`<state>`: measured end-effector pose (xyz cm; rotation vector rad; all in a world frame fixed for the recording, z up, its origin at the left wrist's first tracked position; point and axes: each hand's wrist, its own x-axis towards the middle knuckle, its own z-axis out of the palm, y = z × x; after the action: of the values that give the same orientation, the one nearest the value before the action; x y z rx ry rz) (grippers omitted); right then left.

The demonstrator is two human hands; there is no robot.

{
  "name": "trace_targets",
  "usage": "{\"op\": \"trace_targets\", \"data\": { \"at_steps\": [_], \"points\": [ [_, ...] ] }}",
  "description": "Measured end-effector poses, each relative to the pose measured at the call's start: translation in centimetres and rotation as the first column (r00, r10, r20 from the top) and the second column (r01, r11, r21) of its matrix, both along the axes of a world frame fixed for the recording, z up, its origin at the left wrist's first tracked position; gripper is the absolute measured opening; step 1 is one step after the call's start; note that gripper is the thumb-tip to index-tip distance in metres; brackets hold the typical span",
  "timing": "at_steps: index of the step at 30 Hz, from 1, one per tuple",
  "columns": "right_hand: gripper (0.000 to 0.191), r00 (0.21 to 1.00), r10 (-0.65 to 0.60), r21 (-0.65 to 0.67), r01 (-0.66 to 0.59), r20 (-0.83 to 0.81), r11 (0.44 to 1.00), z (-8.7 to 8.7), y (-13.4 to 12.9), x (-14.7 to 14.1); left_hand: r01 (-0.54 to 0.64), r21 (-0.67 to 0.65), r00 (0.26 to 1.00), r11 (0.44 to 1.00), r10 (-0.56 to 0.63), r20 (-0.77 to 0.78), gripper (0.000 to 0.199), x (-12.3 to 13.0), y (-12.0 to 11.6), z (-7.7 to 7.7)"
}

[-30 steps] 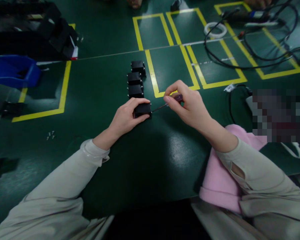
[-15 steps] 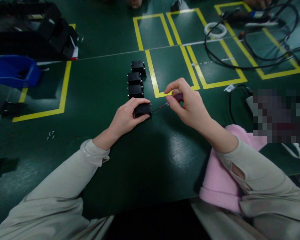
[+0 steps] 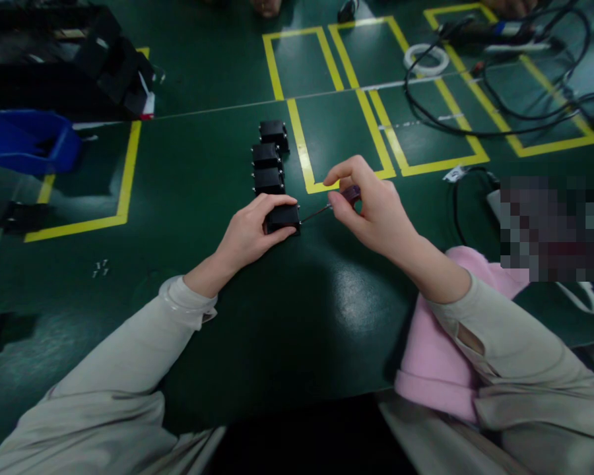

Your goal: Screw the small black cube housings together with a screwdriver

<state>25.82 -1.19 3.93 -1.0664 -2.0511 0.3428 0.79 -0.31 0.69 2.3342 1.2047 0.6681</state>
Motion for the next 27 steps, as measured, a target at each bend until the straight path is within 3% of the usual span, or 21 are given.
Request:
{"op": "trace_targets", "data": {
  "at_steps": [27],
  "points": [
    [0.022,0.995,0.043,-0.060,-0.049,-0.092,0.997,-0.06,0.24,-0.02,-0.008,-0.023,1.000,1.000,0.008,-0.010,0.044,0.12,-0.07,0.18]
  ]
}}
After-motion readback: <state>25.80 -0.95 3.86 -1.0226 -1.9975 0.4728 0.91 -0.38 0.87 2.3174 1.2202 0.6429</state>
